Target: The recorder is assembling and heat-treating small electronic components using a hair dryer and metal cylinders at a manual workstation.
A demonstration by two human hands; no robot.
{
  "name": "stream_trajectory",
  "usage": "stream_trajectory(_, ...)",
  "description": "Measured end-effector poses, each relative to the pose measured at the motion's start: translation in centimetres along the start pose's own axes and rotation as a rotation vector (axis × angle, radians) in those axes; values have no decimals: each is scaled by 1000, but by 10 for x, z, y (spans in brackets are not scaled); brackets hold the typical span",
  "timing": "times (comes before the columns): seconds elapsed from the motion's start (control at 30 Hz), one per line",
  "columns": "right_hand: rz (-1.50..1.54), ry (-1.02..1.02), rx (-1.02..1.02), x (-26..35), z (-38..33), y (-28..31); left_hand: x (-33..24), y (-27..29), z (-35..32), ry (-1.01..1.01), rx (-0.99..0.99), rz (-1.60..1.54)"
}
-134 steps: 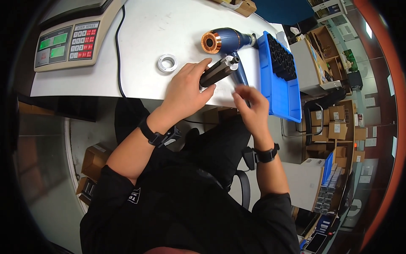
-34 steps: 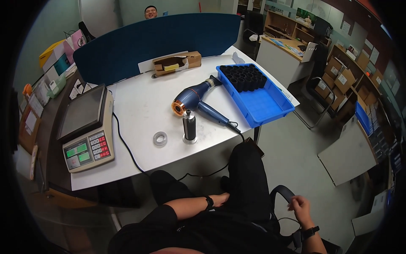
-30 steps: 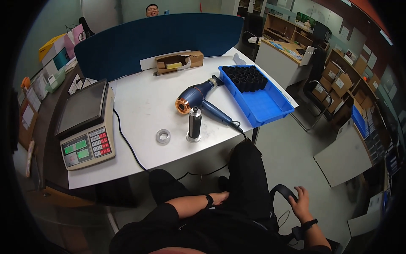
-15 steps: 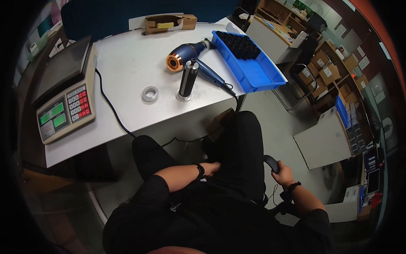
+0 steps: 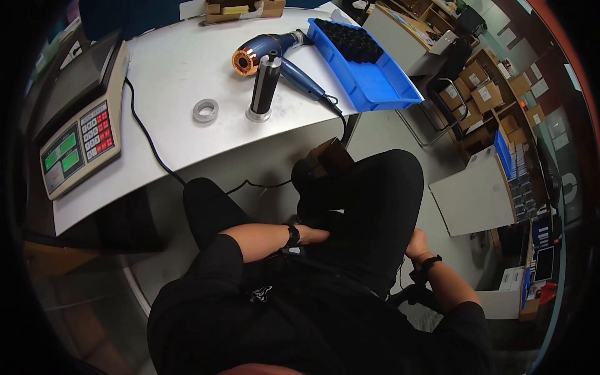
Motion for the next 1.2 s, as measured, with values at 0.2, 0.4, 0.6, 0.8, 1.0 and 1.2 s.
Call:
stream_trajectory(0.2, 96, -147, -21, -12, 0, -6, -10, -11, -27, -9, 8, -58)
stream_trajectory(0.4, 106, -39, -19, -4, 9, -9, -4, -20, -29, -68, 8, -203)
stream_trajectory(0.6, 40, 84, -19, 16, 15, -4, 6, -14, -26, -118, 50, -303)
stream_trajectory(0.8, -4, 154, 21, -2, 21, -3, 4, -26, -25, -61, 185, -419)
stream_trajectory(1.0, -65, 102, 114, 4, 29, -11, 13, -25, -22, -18, 217, -477)
stream_trajectory(1.2, -78, 241, 9, -3, 24, -13, 18, -30, -22, -33, 233, -524)
Point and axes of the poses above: each hand's wrist, its own z-axis towards the middle knuckle, its own y-axis out of the back of the hand, x = y × z, the point moved 4 cm from there along z, towards the middle knuckle, and after that the axes turned 9 degrees about -x, right-handed, at the moved point
